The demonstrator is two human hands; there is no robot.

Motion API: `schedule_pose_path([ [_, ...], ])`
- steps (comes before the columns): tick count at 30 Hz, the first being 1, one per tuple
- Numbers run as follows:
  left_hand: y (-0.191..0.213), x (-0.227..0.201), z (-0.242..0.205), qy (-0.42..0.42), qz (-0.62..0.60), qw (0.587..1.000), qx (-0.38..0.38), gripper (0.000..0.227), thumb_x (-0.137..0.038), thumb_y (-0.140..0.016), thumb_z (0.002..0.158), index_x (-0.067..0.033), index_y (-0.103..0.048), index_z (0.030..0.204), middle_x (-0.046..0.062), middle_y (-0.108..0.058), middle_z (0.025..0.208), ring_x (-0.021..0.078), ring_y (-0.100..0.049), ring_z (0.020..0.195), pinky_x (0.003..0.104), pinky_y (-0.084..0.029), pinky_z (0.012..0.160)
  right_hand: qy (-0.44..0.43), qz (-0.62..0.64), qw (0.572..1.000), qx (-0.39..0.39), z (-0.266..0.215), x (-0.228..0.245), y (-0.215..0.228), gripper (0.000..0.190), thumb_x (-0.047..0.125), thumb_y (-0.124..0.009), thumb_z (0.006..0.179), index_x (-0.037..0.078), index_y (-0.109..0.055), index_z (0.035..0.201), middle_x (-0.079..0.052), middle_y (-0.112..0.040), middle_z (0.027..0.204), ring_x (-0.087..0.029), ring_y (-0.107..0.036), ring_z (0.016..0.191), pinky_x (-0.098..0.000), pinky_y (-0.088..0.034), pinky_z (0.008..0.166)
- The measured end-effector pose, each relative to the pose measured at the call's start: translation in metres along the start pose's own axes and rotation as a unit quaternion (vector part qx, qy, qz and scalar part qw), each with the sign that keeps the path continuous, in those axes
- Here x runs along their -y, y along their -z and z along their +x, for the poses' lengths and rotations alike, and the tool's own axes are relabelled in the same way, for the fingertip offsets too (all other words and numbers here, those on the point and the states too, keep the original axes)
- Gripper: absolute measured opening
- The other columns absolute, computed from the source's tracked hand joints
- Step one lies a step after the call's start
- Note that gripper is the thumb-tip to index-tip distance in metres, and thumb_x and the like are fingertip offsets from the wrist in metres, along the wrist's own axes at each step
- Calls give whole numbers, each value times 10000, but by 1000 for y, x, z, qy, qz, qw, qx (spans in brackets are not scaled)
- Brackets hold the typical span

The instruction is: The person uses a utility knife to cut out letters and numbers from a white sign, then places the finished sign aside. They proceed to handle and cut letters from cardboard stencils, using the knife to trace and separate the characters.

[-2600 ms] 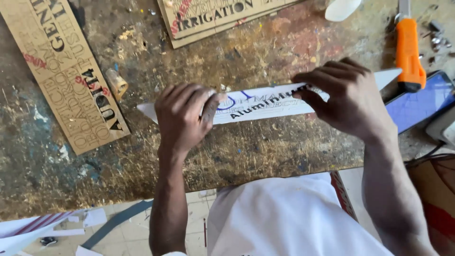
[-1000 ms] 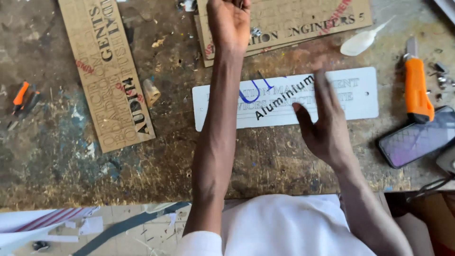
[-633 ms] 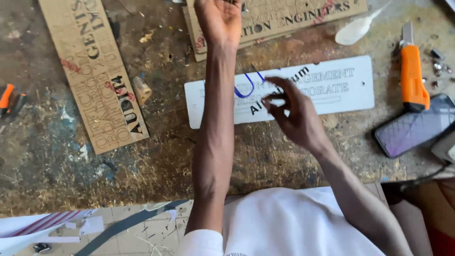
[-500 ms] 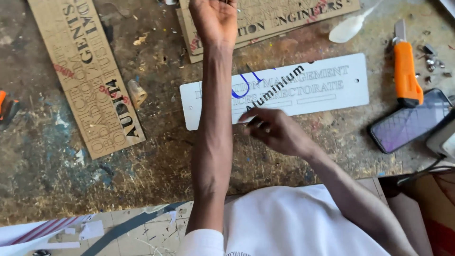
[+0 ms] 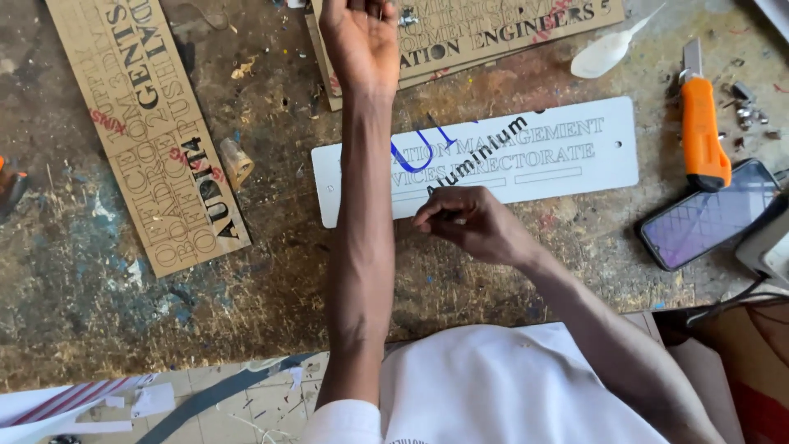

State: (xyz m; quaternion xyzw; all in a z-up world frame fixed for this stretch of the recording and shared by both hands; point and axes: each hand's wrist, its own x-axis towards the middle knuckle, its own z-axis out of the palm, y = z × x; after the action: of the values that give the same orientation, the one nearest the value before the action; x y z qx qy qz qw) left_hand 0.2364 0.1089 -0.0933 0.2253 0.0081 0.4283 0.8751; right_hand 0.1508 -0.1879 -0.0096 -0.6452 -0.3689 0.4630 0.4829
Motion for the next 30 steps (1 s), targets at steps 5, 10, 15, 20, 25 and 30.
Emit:
schedule_pose_path([
  [5,-44,-42,-28,48,136,989,-44,189,-241,-785,1007,-65,-726,968,112,-700,898,220,-628,801,364,-476,703,115,-67,991,8,20,-12,56,425,-232,-534,1005,17,-831,1179,-213,-854,1284,-328,-851,1210,-435,-748,1051],
  [10,-68,-71,-73,-20,506,860,59,383,-551,-618,1114,-188,-699,1024,2,-775,951,93,-677,789,244,-572,728,181,-421,821,-340,24,-8,97,679,470,-422,1503,425,76,1962,12,265,2003,-335,158,1947,-743,-68,1699],
  [15,-58,-57,-117,-5,699,665,265,297,-211,-535,1194,-60,-721,1368,118,-670,1179,233,-510,1012,404,-345,872,209,-374,864,-265,43,-37,80,473,48,-651,1191,35,-540,1651,-187,-493,1643,-442,-430,1573,-622,-400,1275],
  [20,-56,-41,-143,-25,774,519,363,379,-6,-578,1170,-9,-677,1536,212,-583,1686,426,-503,1598,592,-404,1353,196,-396,849,-289,48,-56,76,269,133,-701,1171,135,-818,1413,-73,-825,1272,-366,-801,1207,-523,-672,883],
  [25,-48,-30,-143,-74,768,501,392,334,-133,-591,1181,-14,-712,1468,188,-509,1761,446,-489,1607,609,-404,1350,157,-385,849,-327,47,-54,84,246,178,-735,1110,217,-843,1328,-17,-836,1150,-315,-822,1078,-468,-676,792],
  [30,-54,-30,-115,-48,784,480,389,419,-232,-552,1198,-60,-644,1569,173,-497,1769,391,-436,1652,562,-332,1389,207,-360,839,-353,56,-29,81,364,25,-757,1027,96,-818,1379,-148,-826,1292,-428,-760,1292,-547,-638,975],
])
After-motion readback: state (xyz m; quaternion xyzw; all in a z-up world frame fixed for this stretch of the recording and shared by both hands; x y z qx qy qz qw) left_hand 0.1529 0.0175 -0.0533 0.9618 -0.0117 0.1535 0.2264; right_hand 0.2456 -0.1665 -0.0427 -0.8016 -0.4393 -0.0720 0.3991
